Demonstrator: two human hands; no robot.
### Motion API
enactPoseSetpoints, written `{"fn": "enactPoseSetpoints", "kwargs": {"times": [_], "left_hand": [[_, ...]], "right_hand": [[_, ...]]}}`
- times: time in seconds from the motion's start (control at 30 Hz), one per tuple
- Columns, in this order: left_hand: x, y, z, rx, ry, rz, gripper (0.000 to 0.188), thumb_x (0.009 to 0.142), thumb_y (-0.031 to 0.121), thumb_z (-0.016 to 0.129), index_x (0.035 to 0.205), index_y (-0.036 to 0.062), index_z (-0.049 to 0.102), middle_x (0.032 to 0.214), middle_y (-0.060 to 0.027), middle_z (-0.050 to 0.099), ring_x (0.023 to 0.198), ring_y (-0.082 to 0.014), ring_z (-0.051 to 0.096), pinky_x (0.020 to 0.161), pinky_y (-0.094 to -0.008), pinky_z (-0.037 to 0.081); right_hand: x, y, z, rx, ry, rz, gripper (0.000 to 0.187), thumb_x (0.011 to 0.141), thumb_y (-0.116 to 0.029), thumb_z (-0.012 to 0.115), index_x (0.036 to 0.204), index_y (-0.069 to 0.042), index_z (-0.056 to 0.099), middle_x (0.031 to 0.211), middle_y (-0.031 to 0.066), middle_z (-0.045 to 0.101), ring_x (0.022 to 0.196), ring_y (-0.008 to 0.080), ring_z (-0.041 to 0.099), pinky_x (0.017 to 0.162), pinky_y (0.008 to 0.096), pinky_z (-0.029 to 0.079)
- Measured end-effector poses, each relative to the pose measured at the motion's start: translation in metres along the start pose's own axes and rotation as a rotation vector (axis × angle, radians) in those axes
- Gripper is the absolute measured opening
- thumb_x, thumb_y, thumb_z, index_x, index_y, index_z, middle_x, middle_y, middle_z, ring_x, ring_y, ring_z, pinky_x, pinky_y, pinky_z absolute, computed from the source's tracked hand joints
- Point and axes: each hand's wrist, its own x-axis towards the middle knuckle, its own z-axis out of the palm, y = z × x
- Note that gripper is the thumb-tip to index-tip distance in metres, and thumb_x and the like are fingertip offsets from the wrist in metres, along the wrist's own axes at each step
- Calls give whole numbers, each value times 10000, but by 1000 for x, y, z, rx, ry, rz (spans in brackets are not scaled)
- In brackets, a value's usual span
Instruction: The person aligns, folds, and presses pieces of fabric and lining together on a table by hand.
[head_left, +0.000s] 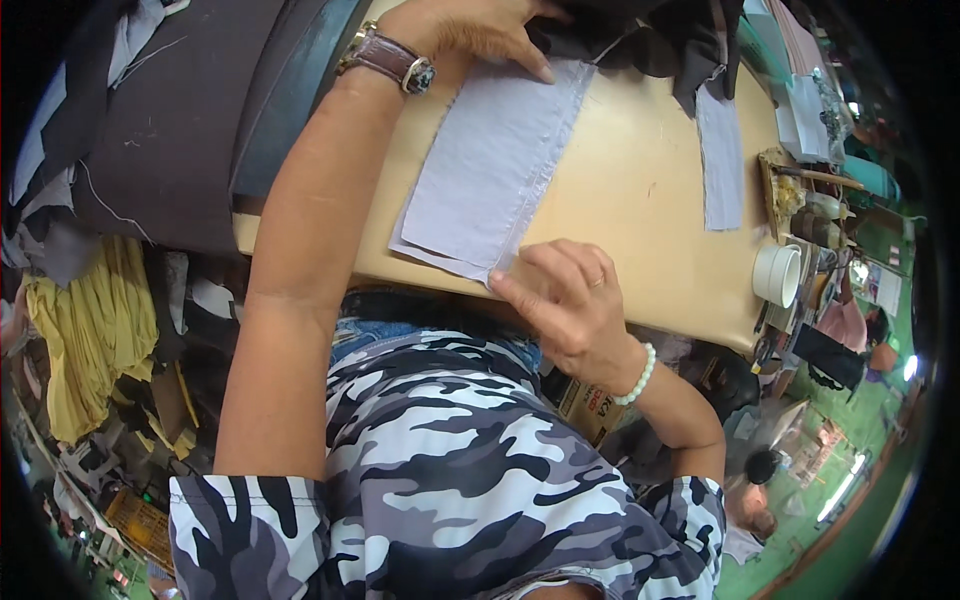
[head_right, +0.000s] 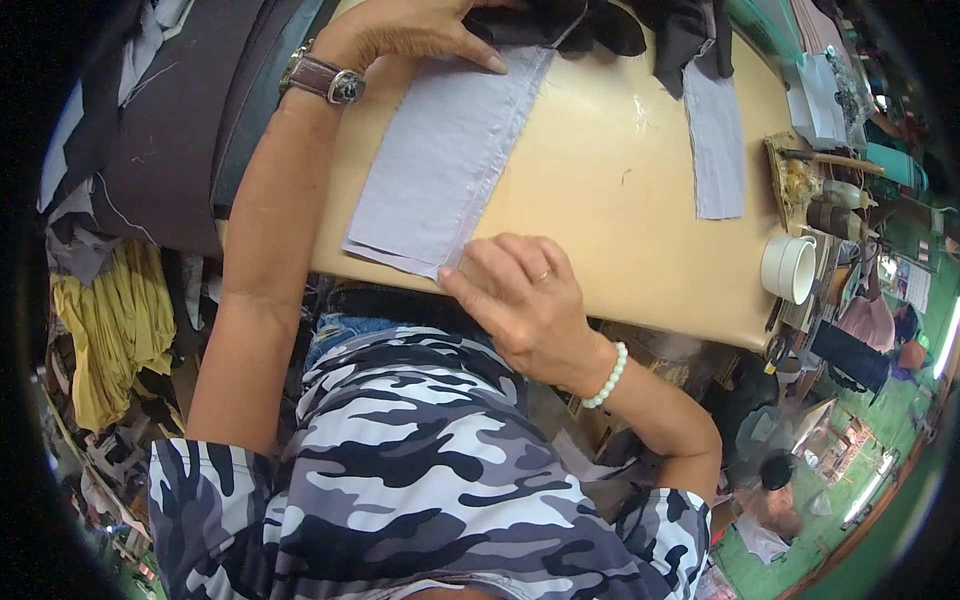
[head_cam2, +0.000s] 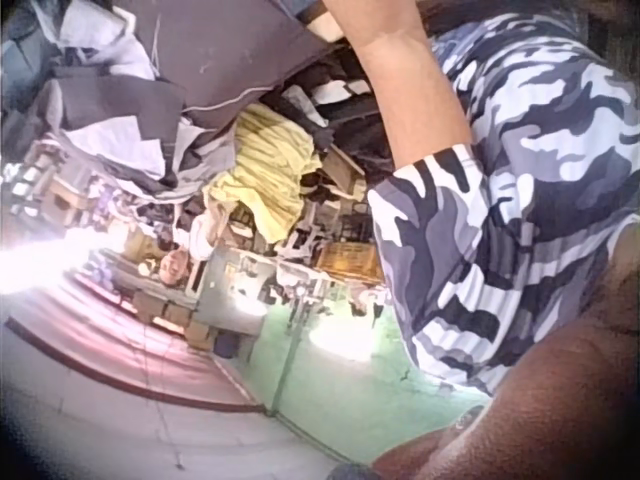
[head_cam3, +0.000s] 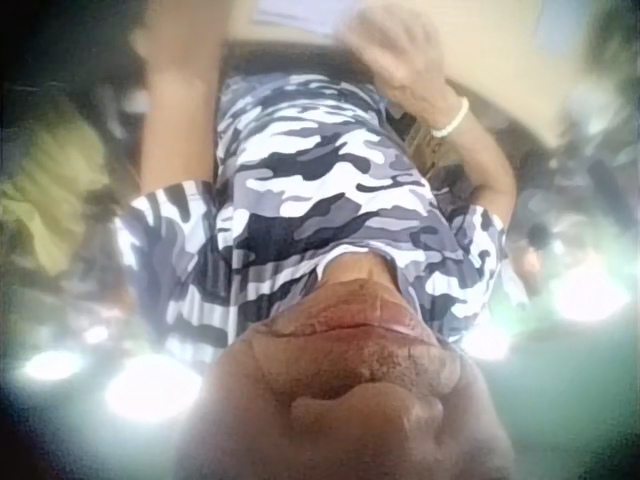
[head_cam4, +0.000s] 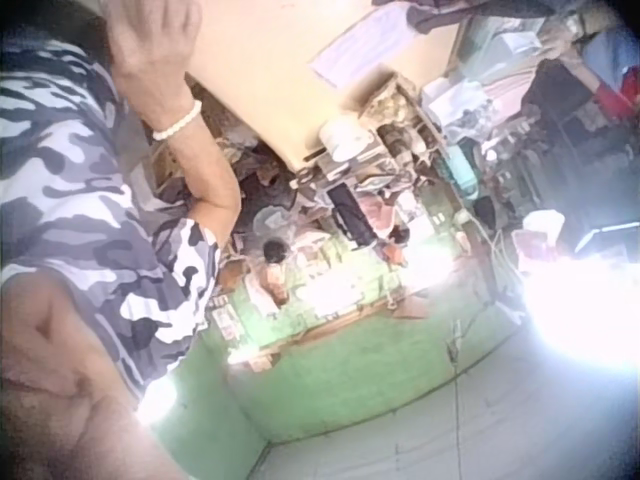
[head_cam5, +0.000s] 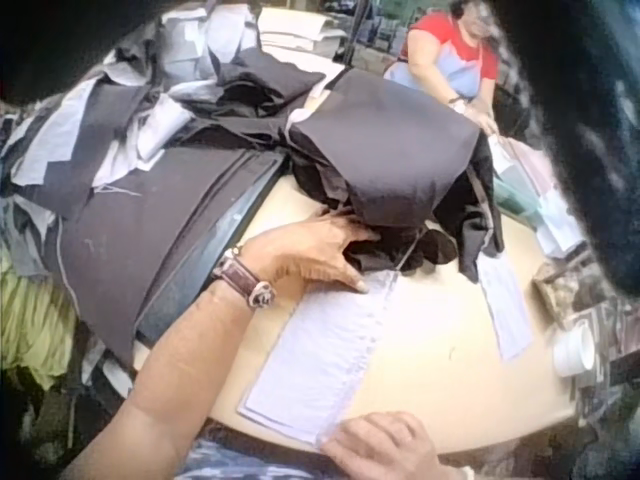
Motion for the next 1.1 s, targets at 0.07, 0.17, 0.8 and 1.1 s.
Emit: {"fn": "enactPoseSetpoints", "kwargs": {"times": [0.07,0.17,0.8,1.1], "left_hand": [[0,1,-1,-25,-14,2,771,683,477,710,1242,-17,513,1278,-243,483,1208,-345,433,1026,-362,338],[3,0,0,-43,-30,-3,772,684,477,710,1244,-17,511,1284,-241,479,1209,-345,430,1024,-362,340],[0,34,-11,-20,267,-187,718,615,558,731,1091,33,618,1094,-203,598,1021,-362,555,925,-393,412],[49,46,10,42,463,-807,1129,647,751,547,1418,-6,222,1472,-227,207,1368,-389,140,1060,-612,80]], "right_hand": [[6,13,-2,125,63,30,397,718,-82,522,1104,-74,618,1093,113,531,1018,279,507,873,395,375],[22,24,-4,-96,74,149,388,708,-91,542,1087,-73,625,1117,113,529,1025,277,505,870,393,377],[3,39,-26,68,390,257,352,651,11,516,976,-49,636,1069,151,580,1045,331,531,908,409,407],[68,305,-80,125,754,775,717,936,-378,439,1413,57,128,1290,309,430,1199,389,442,1013,395,332]]}}
